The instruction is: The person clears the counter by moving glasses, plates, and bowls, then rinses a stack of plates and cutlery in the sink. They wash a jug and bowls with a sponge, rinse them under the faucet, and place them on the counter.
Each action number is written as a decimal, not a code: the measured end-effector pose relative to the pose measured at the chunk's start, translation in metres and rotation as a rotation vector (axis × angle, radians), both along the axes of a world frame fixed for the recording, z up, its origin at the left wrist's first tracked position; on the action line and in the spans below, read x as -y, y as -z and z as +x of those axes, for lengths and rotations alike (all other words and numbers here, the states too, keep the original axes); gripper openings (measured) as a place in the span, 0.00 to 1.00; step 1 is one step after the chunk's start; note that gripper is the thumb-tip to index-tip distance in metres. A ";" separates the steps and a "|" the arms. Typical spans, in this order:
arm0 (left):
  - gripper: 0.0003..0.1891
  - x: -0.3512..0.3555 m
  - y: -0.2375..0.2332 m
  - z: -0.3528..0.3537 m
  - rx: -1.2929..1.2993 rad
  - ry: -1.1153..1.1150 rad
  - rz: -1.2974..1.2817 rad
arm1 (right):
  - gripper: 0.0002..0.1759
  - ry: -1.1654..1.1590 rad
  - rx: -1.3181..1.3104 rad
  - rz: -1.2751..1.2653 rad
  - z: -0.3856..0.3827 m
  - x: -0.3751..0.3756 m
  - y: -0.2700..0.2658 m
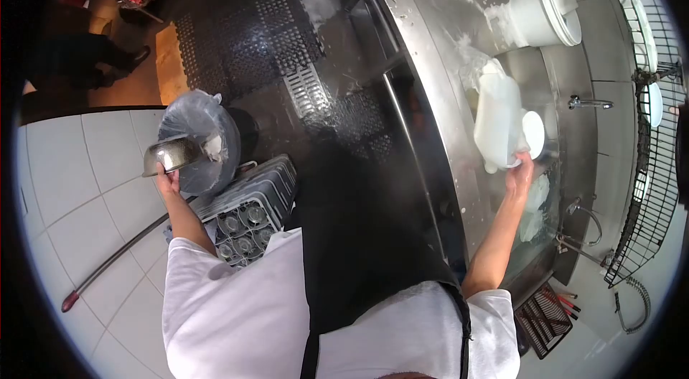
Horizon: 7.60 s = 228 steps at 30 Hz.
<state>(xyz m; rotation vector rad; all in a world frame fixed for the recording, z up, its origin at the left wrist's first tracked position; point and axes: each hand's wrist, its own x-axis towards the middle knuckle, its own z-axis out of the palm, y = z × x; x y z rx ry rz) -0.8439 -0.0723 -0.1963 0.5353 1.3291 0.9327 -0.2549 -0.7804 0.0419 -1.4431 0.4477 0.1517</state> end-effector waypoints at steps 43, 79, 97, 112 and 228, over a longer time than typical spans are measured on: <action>0.15 0.330 -0.377 0.364 0.253 1.183 0.638 | 0.13 0.081 0.036 -0.846 -0.218 0.449 0.095; 0.11 0.644 -0.180 0.698 0.389 1.731 -0.315 | 0.05 0.470 -0.004 -0.414 -0.189 0.362 0.056; 0.13 0.702 -0.177 0.731 -0.569 2.241 1.540 | 0.16 -0.100 0.453 -1.472 -0.134 0.263 -0.151; 0.19 0.526 -0.347 0.745 0.395 1.846 0.445 | 0.04 0.304 -0.081 -0.420 -0.211 0.430 0.076; 0.35 1.056 -0.168 0.305 1.111 2.513 2.435 | 0.15 2.165 0.109 0.718 -0.630 0.267 0.234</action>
